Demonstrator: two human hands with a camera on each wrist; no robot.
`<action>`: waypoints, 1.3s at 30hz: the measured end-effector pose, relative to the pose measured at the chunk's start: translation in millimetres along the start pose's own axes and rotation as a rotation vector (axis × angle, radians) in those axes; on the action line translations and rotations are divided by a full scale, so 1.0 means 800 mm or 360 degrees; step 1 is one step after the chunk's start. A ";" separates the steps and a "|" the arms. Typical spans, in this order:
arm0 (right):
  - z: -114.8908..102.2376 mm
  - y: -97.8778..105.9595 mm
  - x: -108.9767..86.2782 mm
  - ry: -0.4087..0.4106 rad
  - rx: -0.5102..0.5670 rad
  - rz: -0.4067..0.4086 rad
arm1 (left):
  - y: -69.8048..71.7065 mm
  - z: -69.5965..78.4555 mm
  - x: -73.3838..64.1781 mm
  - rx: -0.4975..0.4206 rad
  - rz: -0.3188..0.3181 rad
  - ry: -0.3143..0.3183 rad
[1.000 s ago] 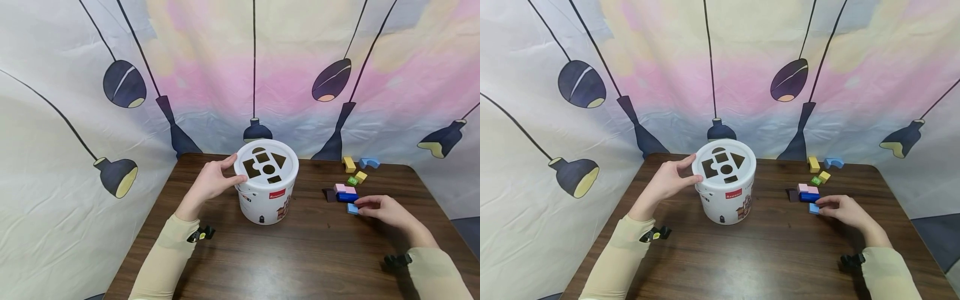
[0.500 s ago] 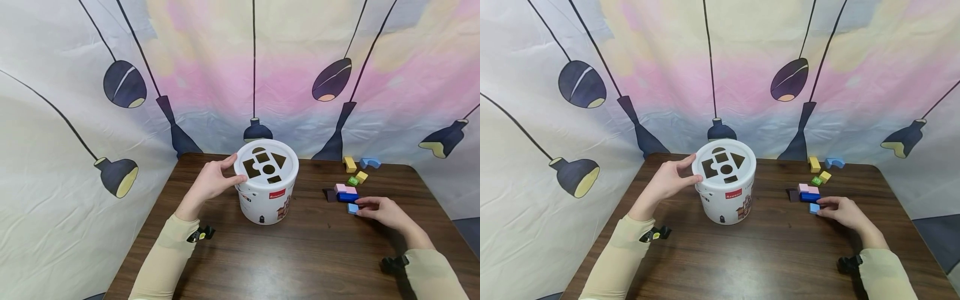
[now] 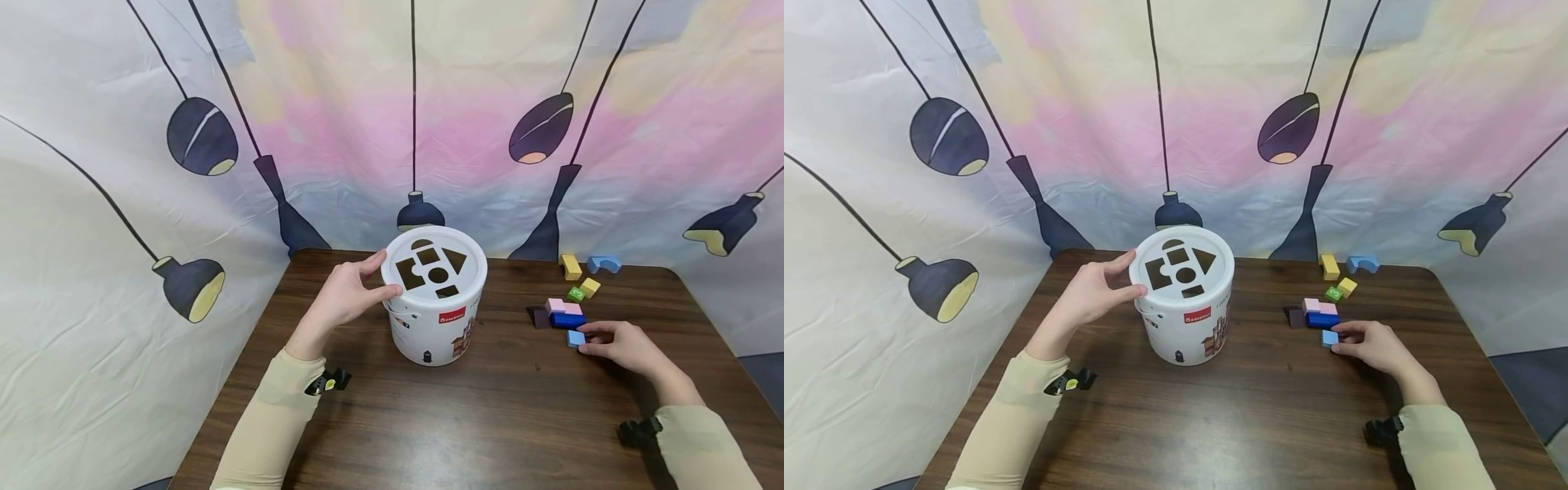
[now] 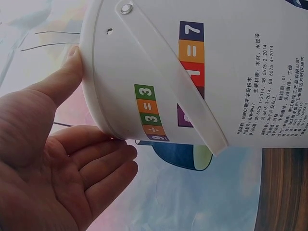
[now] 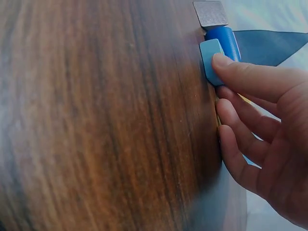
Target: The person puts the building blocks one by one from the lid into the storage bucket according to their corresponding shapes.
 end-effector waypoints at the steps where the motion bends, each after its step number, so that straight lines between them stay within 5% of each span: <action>1: -0.001 0.000 0.000 0.0000 -0.0004 0.0002 | 0.000 0.000 0.000 -0.0002 -0.0002 0.0001; 39: -0.004 0.001 -0.010 -0.0023 0.0015 0.0050 | 0.000 0.003 -0.001 0.0015 -0.0014 -0.0005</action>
Point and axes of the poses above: each hand's wrist, its own x-axis towards the middle knuckle, its own y-axis out of the back of the hand, z = x × y, the point moved 7 cm from there along x, towards the middle knuckle, and after that the axes turned 15 degrees about z, right-handed, at the moved point
